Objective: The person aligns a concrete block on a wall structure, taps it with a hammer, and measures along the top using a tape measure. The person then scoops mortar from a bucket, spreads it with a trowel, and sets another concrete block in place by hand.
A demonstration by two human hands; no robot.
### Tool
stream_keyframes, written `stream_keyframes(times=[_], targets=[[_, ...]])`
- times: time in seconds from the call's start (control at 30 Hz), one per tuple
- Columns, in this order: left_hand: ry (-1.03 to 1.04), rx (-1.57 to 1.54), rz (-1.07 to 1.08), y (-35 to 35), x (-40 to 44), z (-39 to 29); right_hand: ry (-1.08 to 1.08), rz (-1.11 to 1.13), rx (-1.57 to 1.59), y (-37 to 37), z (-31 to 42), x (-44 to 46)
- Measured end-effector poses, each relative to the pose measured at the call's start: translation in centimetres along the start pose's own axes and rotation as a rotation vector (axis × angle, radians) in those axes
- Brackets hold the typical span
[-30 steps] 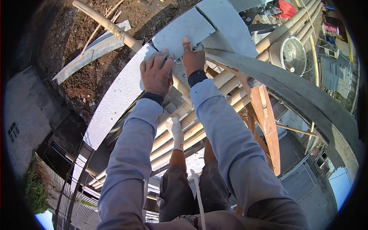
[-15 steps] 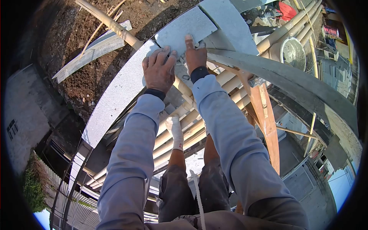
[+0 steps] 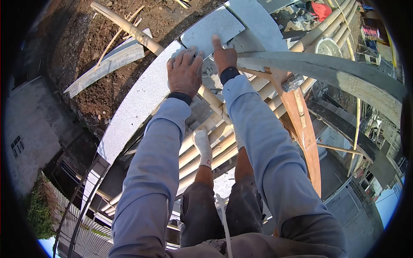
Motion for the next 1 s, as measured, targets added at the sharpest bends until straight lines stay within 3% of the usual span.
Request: stream_keyframes(times=[0.17, 0.2, 0.23, 0.27, 0.37, 0.5, 0.63, 1.0], targets=[[0.004, 0.0, 0.025, 0.2, -0.2, 0.1, -0.049, 0.018, 0.031, -1.5, -3.9, -2.8], [-0.003, -0.008, 0.034, 0.2, -0.3, 0.0, 0.047, 0.032, -0.08, -2.6, -5.3, -4.6], [-0.007, -0.014, 0.041, 0.2, -0.3, 0.0, 0.008, 0.11, 0.041, -2.7, -8.3, -5.3], [-0.01, -0.018, 0.049, 0.1, -0.4, 0.0, -0.063, 0.044, -0.044, -4.0, -10.5, -6.9], [0.016, -0.033, 0.082, -0.1, -0.3, -0.1, 0.166, 0.089, -0.425, -8.3, -15.8, -12.9], [0.076, 0.013, 0.107, 0.1, -0.4, -0.2, 0.423, 0.184, -0.494, -12.7, -19.4, -20.1], [0.104, 0.028, 0.128, 0.1, -0.4, -0.7, 0.406, 0.199, -0.638, -15.2, -23.5, -22.7], [0.129, 0.071, 0.213, 0.3, -0.1, -1.1, 0.244, 0.22, -0.534, -16.7, -21.0, -20.0]])
Point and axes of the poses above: each hand's wrist, its own x-axis towards the middle knuckle, its own y-axis out of the palm, z = x × y, the point moved 9 cm from there along x, towards the middle knuckle, and after that the axes turned 9 degrees about x, right-handed, at the moved point
